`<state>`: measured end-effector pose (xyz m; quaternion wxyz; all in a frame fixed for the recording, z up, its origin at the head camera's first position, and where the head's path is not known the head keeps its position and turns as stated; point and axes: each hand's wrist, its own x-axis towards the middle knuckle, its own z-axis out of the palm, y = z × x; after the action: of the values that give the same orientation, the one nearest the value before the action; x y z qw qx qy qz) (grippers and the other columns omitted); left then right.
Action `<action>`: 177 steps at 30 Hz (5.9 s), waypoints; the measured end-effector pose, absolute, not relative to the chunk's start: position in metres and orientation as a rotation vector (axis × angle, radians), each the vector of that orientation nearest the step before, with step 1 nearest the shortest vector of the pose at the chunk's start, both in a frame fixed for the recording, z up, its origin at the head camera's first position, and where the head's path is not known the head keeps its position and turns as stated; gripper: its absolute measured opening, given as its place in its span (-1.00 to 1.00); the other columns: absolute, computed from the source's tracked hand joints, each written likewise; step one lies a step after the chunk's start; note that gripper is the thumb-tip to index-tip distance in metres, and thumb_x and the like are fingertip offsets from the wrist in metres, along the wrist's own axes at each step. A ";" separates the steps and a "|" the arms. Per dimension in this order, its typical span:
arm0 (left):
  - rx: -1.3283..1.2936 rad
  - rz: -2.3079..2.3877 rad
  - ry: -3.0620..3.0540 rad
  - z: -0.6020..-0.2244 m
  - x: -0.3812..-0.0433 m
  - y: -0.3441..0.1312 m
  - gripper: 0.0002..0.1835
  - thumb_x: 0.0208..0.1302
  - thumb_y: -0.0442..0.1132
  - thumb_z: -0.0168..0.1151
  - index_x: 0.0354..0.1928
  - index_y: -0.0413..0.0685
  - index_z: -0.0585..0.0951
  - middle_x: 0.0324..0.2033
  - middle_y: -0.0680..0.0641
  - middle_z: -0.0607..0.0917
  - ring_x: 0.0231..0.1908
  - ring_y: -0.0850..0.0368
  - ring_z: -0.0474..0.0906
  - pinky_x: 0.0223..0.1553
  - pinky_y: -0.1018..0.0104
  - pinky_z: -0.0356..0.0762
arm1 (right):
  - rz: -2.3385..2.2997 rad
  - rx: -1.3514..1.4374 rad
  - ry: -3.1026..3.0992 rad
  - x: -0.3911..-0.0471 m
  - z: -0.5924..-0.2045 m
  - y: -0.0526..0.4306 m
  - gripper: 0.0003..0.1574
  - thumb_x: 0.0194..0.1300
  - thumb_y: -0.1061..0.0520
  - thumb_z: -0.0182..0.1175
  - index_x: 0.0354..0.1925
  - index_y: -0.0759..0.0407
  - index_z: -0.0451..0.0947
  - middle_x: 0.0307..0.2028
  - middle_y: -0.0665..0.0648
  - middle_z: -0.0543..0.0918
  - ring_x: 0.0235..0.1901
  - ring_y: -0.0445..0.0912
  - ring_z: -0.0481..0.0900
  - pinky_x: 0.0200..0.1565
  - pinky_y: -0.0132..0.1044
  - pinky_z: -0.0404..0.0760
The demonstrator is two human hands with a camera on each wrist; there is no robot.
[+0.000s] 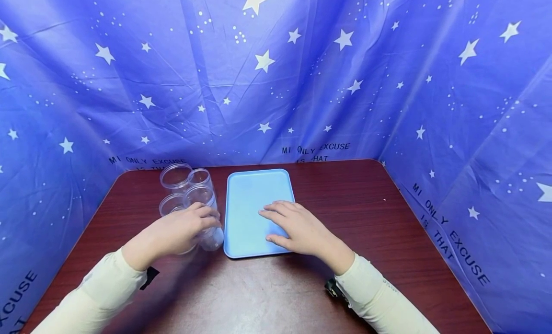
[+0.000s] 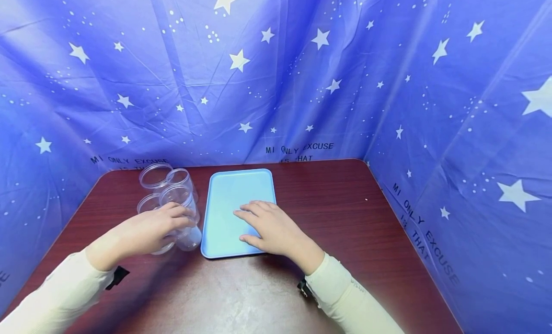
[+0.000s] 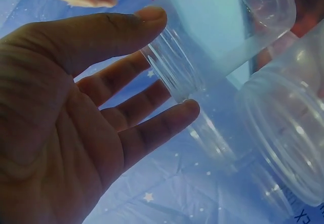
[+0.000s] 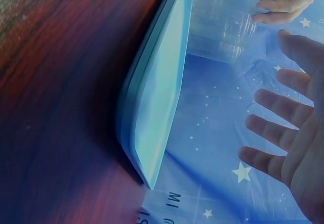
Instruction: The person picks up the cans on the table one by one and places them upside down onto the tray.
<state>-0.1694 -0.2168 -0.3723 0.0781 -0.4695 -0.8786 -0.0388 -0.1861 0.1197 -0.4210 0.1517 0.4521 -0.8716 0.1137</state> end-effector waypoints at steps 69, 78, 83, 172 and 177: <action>-0.703 -1.597 -2.324 -0.415 -0.155 -0.166 -0.47 0.16 -0.43 0.51 0.19 -0.10 0.62 0.28 -0.12 0.56 0.16 0.00 0.58 0.03 0.24 0.70 | 0.584 1.079 -2.454 -0.178 -0.412 0.145 -0.30 0.35 -0.19 0.34 0.35 0.02 0.50 0.23 0.00 0.61 0.28 -0.06 0.52 0.35 -0.07 0.46; -0.712 -1.768 -2.290 -0.420 -0.157 -0.160 -0.45 0.16 -0.46 0.48 0.22 -0.11 0.59 0.31 -0.20 0.52 0.24 0.19 0.52 0.06 0.24 0.69 | 0.715 1.052 -2.475 -0.175 -0.412 0.145 -0.26 0.34 -0.18 0.36 0.39 -0.02 0.47 0.27 -0.02 0.58 0.32 -0.10 0.48 0.33 -0.07 0.49; -0.728 -1.872 -2.270 -0.421 -0.156 -0.156 -0.44 0.18 -0.49 0.45 0.25 -0.16 0.56 0.33 -0.20 0.50 0.30 0.20 0.48 0.09 0.28 0.67 | 0.827 1.042 -2.476 -0.174 -0.411 0.144 -0.26 0.33 -0.16 0.38 0.39 -0.05 0.46 0.26 -0.07 0.56 0.30 -0.16 0.48 0.31 -0.11 0.52; -0.869 -1.546 -2.387 -0.437 -0.144 -0.156 -0.67 0.33 -0.33 0.39 0.09 0.12 0.65 0.10 0.01 0.70 0.18 0.16 0.56 0.07 -0.02 0.66 | 0.742 1.051 -2.690 -0.275 -0.332 0.128 -0.42 0.30 0.09 0.40 0.28 0.02 0.58 0.29 0.13 0.51 0.32 0.07 0.42 0.32 0.05 0.43; -0.883 -1.534 -2.383 -0.442 -0.142 -0.155 -0.67 0.33 -0.33 0.39 0.08 0.12 0.65 0.09 -0.01 0.70 0.18 0.16 0.57 0.06 -0.01 0.66 | 0.654 1.026 -2.782 -0.293 -0.329 0.118 -0.43 0.31 0.09 0.38 0.28 0.00 0.58 0.32 0.15 0.49 0.38 0.12 0.37 0.41 0.09 0.33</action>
<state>-0.1421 -0.1554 -0.4418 0.0862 -0.2964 -0.7998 -0.5149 -0.2926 0.1179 -0.3285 0.0523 0.3375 -0.9150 0.2150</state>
